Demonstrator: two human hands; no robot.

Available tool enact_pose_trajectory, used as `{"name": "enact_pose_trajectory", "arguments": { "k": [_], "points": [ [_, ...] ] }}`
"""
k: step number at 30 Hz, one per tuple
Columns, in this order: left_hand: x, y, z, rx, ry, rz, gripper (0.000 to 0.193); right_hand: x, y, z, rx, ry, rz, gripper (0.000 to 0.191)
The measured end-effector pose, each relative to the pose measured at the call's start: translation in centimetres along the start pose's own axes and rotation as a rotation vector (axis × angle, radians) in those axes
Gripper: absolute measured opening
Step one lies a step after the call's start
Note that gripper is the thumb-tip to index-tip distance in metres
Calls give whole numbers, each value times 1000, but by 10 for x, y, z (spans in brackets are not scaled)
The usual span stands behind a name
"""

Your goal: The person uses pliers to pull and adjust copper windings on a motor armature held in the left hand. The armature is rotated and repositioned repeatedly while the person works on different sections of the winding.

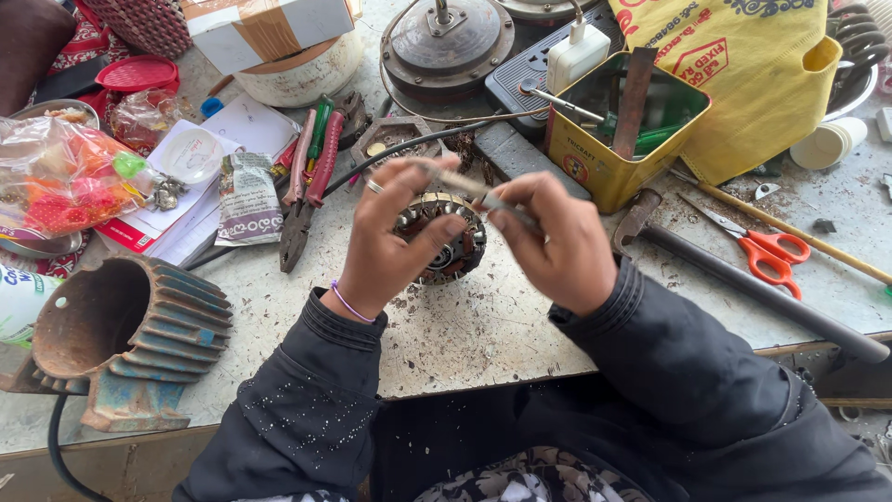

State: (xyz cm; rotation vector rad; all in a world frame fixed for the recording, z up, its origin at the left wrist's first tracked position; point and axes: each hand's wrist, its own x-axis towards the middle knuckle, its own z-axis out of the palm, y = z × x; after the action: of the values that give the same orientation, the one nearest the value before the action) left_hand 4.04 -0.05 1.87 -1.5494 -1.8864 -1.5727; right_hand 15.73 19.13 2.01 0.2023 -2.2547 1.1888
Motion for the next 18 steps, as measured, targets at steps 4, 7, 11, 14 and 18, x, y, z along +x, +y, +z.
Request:
{"name": "enact_pose_trajectory", "arguments": {
  "k": [4, 7, 11, 14, 18],
  "points": [
    [-4, 9, -1, 19, -65, -25, 28, -4, -4, 3, 8, -60, -303, 21],
    [-4, 13, -2, 6, -56, -5, 23, -1, -9, 3, -20, -73, -303, 26],
    [-4, 16, -2, 10, -37, 40, 18, 3, -13, -6, -30, -110, -257, 24],
    [-6, 18, -3, -93, 13, -10, 19, 7, -11, -6, 15, -154, -253, 18],
    [-6, 17, -3, -160, 24, -23, 20, 4, -4, -6, 229, -297, -137, 18]
  ]
}}
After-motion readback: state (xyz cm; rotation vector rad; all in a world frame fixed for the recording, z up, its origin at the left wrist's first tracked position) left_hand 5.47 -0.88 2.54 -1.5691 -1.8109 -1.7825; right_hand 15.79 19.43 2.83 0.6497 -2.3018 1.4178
